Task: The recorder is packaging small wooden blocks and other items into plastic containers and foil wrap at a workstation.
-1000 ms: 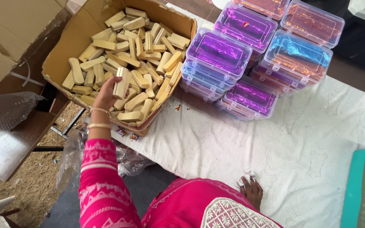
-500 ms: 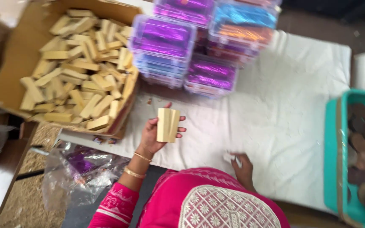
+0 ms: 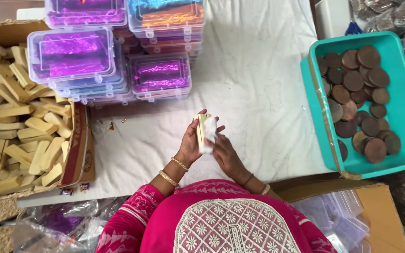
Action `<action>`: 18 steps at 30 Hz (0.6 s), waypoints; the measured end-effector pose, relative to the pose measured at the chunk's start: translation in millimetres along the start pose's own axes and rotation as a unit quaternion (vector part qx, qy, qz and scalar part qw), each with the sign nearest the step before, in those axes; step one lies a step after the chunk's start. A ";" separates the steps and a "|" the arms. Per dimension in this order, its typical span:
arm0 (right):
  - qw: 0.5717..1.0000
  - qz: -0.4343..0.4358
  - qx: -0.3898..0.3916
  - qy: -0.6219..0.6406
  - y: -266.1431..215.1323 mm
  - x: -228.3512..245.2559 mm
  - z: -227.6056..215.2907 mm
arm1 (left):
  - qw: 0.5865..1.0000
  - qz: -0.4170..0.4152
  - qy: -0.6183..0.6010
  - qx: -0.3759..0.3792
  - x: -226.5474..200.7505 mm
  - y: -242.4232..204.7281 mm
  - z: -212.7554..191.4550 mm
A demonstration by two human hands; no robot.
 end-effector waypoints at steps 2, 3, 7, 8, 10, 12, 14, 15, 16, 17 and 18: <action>1.000 -0.024 -0.002 -0.010 -18.1 -13.8 7.5 | 1.000 -0.008 0.001 -0.010 4.1 5.6 3.2; 0.999 -0.050 -0.002 -0.020 -27.2 -19.3 11.6 | 1.000 -0.013 0.001 -0.020 6.2 8.3 4.0; 0.997 0.008 -0.077 0.011 11.7 -26.6 -10.8 | 0.997 -0.055 0.063 -0.002 43.2 17.0 -13.4; 0.994 0.045 -0.090 0.040 20.7 -40.4 -15.3 | 0.992 -0.093 0.079 -0.034 56.7 20.0 -26.5; 0.989 0.082 -0.103 0.070 31.1 -56.3 -18.3 | 0.984 -0.132 0.095 -0.067 68.4 22.1 -31.4; 0.958 0.194 -0.139 0.158 32.9 -71.7 -16.9 | 0.977 -0.128 0.149 -0.084 62.8 22.5 -16.7; 0.976 0.139 -0.137 0.093 22.3 -57.3 -15.4 | 0.978 -0.104 0.151 -0.095 60.1 29.5 -24.5; 0.987 0.084 -0.132 0.026 17.6 -47.1 -14.2 | 0.979 -0.081 0.152 -0.106 57.4 33.0 -29.0; 0.988 0.083 -0.131 0.028 8.7 -45.9 -14.1 | 0.979 -0.079 0.152 -0.108 60.8 37.8 -45.5; 0.994 0.055 -0.089 0.038 0.7 -42.2 -9.8 | 0.987 -0.065 0.112 -0.090 63.4 43.0 -59.8; 0.997 0.028 -0.048 0.048 -8.4 -38.0 -5.4 | 0.993 -0.052 0.071 -0.072 66.3 47.5 -74.4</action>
Point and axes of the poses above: each hand's wrist, its own y-axis towards the middle knuckle, its own z-axis out of the palm, x = y × z, the point moved 5 cm from there along y, towards the middle knuckle, and after that the axes turned 3 degrees about -x, right-handed, at the moved point
